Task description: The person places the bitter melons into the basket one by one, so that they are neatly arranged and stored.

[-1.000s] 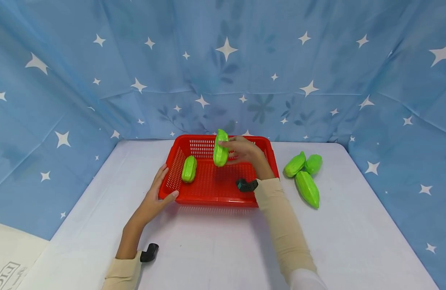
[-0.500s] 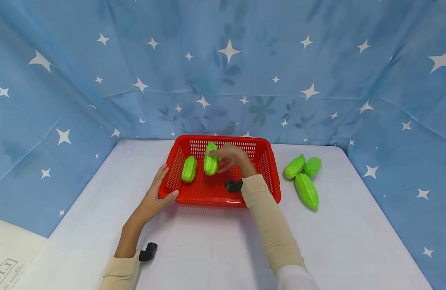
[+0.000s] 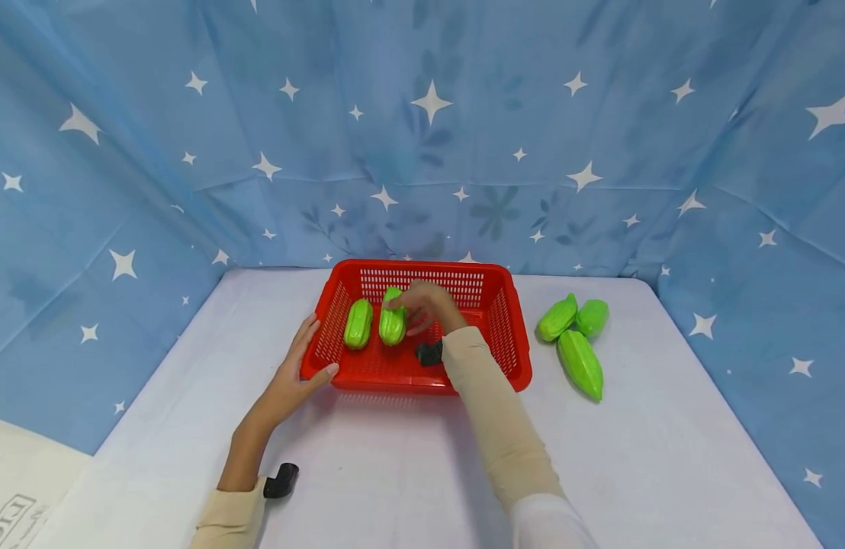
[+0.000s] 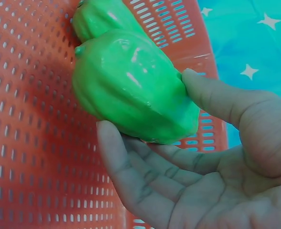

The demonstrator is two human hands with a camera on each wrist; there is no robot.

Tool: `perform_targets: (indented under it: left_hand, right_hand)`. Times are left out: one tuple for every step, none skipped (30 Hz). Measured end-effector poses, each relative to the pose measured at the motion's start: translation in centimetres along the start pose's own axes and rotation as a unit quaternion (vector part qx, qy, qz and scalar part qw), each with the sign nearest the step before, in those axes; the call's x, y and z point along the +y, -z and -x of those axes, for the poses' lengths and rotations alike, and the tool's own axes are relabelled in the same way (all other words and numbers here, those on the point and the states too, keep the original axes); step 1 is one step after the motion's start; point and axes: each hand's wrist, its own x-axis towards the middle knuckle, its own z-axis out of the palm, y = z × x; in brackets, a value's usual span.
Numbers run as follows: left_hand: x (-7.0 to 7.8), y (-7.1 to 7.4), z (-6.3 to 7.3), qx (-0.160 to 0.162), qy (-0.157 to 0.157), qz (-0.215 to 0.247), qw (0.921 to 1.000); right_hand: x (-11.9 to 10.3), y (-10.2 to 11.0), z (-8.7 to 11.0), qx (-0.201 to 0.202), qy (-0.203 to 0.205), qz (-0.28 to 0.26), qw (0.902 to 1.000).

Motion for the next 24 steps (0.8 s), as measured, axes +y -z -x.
perform_targets:
  left_hand:
    - [0.0, 0.0, 0.0, 0.000, 0.000, 0.001, 1.0000]
    - [0.0, 0.0, 0.0, 0.000, 0.001, 0.003, 1.0000]
    - [0.0, 0.0, 0.0, 0.001, 0.001, 0.004, 1.0000]
    - [0.0, 0.0, 0.0, 0.000, 0.002, 0.006, 1.0000]
    - [0.0, -0.1, -0.1, 0.000, 0.002, 0.008, 1.0000]
    - [0.0, -0.1, 0.0, 0.000, 0.002, 0.010, 0.9999]
    - [0.0, -0.1, 0.0, -0.001, 0.003, 0.012, 0.9999]
    - [0.0, -0.1, 0.0, -0.002, 0.004, 0.014, 0.9999]
    - [0.0, -0.2, 0.0, -0.002, 0.004, 0.014, 0.9999]
    - [0.0, -0.2, 0.0, -0.002, 0.005, 0.015, 0.9999]
    - [0.1, -0.2, 0.1, -0.002, 0.005, 0.015, 0.9999]
    - [0.1, -0.2, 0.1, -0.002, 0.006, 0.015, 0.9999]
    - [0.2, -0.2, 0.1, -0.002, 0.006, 0.016, 0.9998]
    - [0.2, -0.2, 0.1, -0.002, 0.007, 0.017, 0.9998]
    - [0.3, -0.2, 0.1, -0.001, 0.007, 0.016, 0.9999]
    - [0.3, -0.3, 0.1, -0.001, 0.006, 0.016, 0.9999]
    - [0.3, -0.3, 0.1, -0.001, 0.006, 0.014, 0.9999]
    - [0.2, -0.3, 0.1, -0.001, 0.006, 0.012, 0.9999]
    - [0.2, -0.3, 0.1, -0.001, 0.005, 0.011, 0.9999]
    - [0.2, -0.3, 0.1, 0.000, 0.004, 0.010, 0.9999]
    - [0.2, -0.4, 0.1, 0.001, 0.003, 0.008, 1.0000]
    - [0.2, -0.3, 0.1, 0.002, 0.003, 0.006, 1.0000]
    - [0.2, -0.3, 0.1, 0.002, 0.003, 0.006, 1.0000]
    - [0.1, -0.3, 0.1, 0.003, 0.004, 0.006, 1.0000]
  right_hand:
    - [0.0, -0.1, -0.1, 0.001, -0.002, -0.001, 1.0000]
    - [-0.1, -0.1, -0.3, 0.001, -0.006, -0.003, 1.0000]
    - [-0.1, -0.2, -0.5, 0.001, -0.009, -0.006, 0.9999]
    - [-0.1, -0.2, -0.6, 0.000, -0.014, -0.006, 0.9999]
    - [-0.1, -0.3, -0.8, -0.002, -0.019, -0.006, 0.9998]
    - [0.0, -0.3, -1.0, -0.005, -0.025, -0.008, 0.9996]
    - [0.0, -0.4, -1.2, -0.007, -0.031, -0.011, 0.9994]
    - [0.0, -0.5, -1.4, -0.012, -0.039, -0.013, 0.9991]
    - [0.1, -0.5, -1.6, -0.017, -0.045, -0.015, 0.9987]
    - [0.2, -0.5, -1.8, -0.022, -0.054, -0.019, 0.9981]
    - [0.2, -0.6, -2.0, -0.024, -0.060, -0.024, 0.9976]
    - [0.3, -0.6, -2.2, -0.025, -0.066, -0.028, 0.9971]
    - [0.3, -0.7, -2.4, -0.027, -0.070, -0.031, 0.9967]
    - [0.4, -0.7, -2.5, -0.028, -0.075, -0.033, 0.9962]
    - [0.4, -0.8, -2.6, -0.027, -0.080, -0.038, 0.9957]
    - [0.4, -0.8, -2.7, -0.025, -0.083, -0.039, 0.9955]
    - [0.4, -0.9, -2.8, -0.022, -0.085, -0.040, 0.9953]
    - [0.4, -0.9, -2.9, -0.020, -0.087, -0.040, 0.9952]
    - [0.4, -1.0, -2.9, -0.017, -0.088, -0.039, 0.9952]
    - [0.4, -1.1, -3.0, -0.015, -0.088, -0.038, 0.9953]
    - [0.3, -1.1, -3.0, -0.014, -0.087, -0.037, 0.9954]
    - [0.3, -1.3, -3.0, -0.012, -0.084, -0.036, 0.9958]
    - [0.3, -1.4, -3.0, -0.011, -0.083, -0.036, 0.9958]
    - [0.3, -1.5, -3.0, -0.010, -0.079, -0.035, 0.9962]
